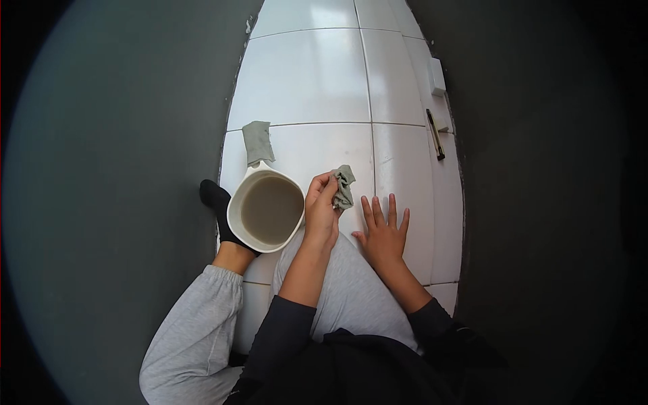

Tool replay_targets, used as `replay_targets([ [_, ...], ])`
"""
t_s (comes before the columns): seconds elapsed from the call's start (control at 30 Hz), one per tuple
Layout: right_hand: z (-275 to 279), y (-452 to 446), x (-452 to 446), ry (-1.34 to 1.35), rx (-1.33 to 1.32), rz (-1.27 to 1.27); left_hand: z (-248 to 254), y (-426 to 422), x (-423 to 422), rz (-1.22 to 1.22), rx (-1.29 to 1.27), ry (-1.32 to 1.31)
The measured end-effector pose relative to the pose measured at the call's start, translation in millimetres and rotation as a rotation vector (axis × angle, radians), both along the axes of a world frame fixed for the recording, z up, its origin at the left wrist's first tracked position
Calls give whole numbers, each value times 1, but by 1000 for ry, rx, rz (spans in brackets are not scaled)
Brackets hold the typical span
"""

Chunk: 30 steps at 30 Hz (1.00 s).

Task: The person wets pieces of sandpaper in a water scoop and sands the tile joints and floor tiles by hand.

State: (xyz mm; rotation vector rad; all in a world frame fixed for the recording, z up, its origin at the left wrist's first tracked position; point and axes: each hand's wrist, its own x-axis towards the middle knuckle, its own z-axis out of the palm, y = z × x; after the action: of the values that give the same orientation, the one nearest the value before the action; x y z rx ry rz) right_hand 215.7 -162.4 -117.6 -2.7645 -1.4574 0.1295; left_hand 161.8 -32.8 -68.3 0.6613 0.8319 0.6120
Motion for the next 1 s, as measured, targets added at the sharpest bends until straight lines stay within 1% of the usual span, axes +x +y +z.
replay_targets([
  [0.03,3,-5,-4,1,-38,9,0,0,1,1,-9,3],
  [0.17,4,-13,-4,-6,-37,28,-3,-3,4,-34,-12,8],
  [0.27,12,-5,-2,33,-4,25,0,-3,2,-27,-7,20],
  [0.33,18,-4,-2,104,7,-33,0,-1,2,-9,-7,21],
  [0.47,5,-6,6,45,111,-100,-1,-3,4,-15,-23,13],
  [0.63,2,-2,18,28,124,-105,-1,-1,3,-21,-11,13],
  [0.7,-1,-1,18,45,55,-83,-1,-1,3,-20,-14,23],
  [0.83,-11,4,16,21,3,-90,-2,-1,2,-18,-19,10],
  [0.9,-17,8,17,-92,13,-63,-3,-2,3,-30,-19,8],
  [0.93,-17,8,17,-92,14,-65,-3,-2,3,-22,-18,9],
  [1.0,-14,6,13,-110,-69,-33,-2,-1,3,-10,-14,12],
])
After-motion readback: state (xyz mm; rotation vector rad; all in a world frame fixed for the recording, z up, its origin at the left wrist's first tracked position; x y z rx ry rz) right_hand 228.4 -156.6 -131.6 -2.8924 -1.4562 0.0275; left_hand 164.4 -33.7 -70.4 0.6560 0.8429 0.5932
